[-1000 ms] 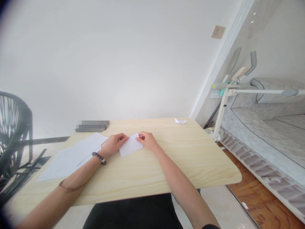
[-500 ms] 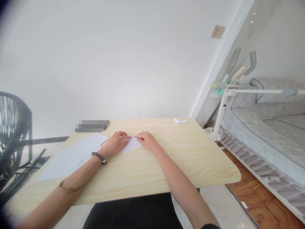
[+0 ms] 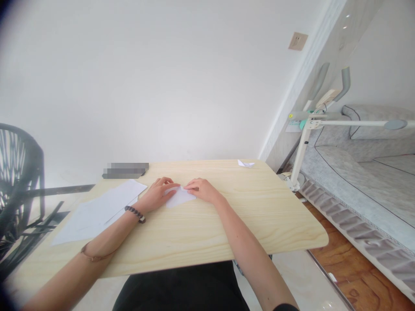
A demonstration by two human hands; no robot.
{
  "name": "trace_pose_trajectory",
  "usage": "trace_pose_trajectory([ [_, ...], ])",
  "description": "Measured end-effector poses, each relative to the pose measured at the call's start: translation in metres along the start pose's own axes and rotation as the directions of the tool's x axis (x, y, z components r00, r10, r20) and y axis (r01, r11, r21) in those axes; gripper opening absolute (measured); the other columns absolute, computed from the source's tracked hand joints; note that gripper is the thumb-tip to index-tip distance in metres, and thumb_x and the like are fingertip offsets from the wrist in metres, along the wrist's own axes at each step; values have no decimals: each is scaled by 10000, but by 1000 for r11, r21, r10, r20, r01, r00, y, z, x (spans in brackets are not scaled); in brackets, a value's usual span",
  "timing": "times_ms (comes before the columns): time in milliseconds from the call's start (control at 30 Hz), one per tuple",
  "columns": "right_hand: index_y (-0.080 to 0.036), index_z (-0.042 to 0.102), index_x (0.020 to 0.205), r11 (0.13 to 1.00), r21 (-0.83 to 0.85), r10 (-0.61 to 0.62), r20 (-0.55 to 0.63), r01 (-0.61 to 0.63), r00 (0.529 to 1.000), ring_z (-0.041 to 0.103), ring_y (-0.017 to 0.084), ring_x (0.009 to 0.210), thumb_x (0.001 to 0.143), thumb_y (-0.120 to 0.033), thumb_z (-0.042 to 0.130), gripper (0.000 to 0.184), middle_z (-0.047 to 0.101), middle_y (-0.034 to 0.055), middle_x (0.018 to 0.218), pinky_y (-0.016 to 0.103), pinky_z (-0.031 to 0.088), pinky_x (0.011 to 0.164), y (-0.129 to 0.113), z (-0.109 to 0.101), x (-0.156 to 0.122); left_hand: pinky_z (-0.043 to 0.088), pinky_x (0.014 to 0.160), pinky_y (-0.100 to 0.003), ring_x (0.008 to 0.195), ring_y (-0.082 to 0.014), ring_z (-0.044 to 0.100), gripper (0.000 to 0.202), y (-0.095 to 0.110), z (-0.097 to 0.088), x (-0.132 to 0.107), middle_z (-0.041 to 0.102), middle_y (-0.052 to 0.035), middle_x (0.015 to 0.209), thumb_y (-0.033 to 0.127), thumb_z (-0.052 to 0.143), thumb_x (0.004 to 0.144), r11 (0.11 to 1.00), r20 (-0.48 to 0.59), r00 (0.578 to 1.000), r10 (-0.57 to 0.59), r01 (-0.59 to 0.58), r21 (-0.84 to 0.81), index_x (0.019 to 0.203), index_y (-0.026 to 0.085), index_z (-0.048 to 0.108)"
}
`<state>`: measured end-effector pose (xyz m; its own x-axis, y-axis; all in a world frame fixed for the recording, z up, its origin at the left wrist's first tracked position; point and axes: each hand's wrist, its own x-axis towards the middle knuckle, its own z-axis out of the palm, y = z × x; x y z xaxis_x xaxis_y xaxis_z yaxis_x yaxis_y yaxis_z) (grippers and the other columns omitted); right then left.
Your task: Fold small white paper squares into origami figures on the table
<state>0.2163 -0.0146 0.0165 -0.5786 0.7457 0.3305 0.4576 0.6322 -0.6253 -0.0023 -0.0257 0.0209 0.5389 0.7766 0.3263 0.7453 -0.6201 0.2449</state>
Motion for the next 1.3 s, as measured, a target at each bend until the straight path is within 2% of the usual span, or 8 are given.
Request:
trace_pose_trajectory([
  [233, -247, 626, 901, 998, -41, -42, -9, 42, 999, 504, 127, 863, 736, -252, 508, 202, 605, 8, 926, 256, 400, 743, 3, 1, 1, 342, 814, -340, 904, -179, 421, 308, 2, -1, 0, 428, -50, 1014, 300, 348, 816, 999, 18, 1000, 23, -24, 31, 1094, 307, 480],
  [533, -236, 645, 843, 991, -120, -69, -20, 66, 997, 505, 120, 850, 779, -270, 450, 208, 607, 10, 898, 255, 381, 773, -3, 1, 2, 345, 809, -341, 907, -182, 422, 300, 4, -3, 0, 435, -53, 1003, 298, 342, 818, 999, 18, 1000, 22, -23, 27, 1073, 302, 500],
  [933, -218, 647, 818, 987, -150, -52, -12, 50, 999, 493, 124, 856, 773, -248, 456, 199, 591, 21, 904, 265, 367, 787, -7, 0, 2, 339, 804, -339, 916, -186, 416, 294, 8, -4, 0, 447, -51, 997, 302, 330, 823, 999, 27, 1000, 15, -16, 48, 1054, 304, 511],
  [1133, -204, 650, 777, 984, -173, -33, 1, 33, 999, 505, 113, 799, 772, -227, 445, 207, 583, 18, 895, 241, 377, 728, -11, -1, 2, 343, 776, -330, 916, -192, 417, 298, 11, -7, 0, 451, -48, 1008, 312, 321, 822, 994, 40, 999, 10, -14, 104, 1060, 311, 501],
  [1300, -177, 636, 620, 986, -164, 33, 15, -30, 999, 516, 85, 652, 765, -214, 438, 248, 593, 8, 853, 217, 379, 623, -11, -9, -2, 346, 742, -323, 911, -200, 419, 291, 11, -7, 2, 468, -45, 993, 310, 326, 818, 993, 38, 999, -30, 26, 118, 1029, 314, 526],
])
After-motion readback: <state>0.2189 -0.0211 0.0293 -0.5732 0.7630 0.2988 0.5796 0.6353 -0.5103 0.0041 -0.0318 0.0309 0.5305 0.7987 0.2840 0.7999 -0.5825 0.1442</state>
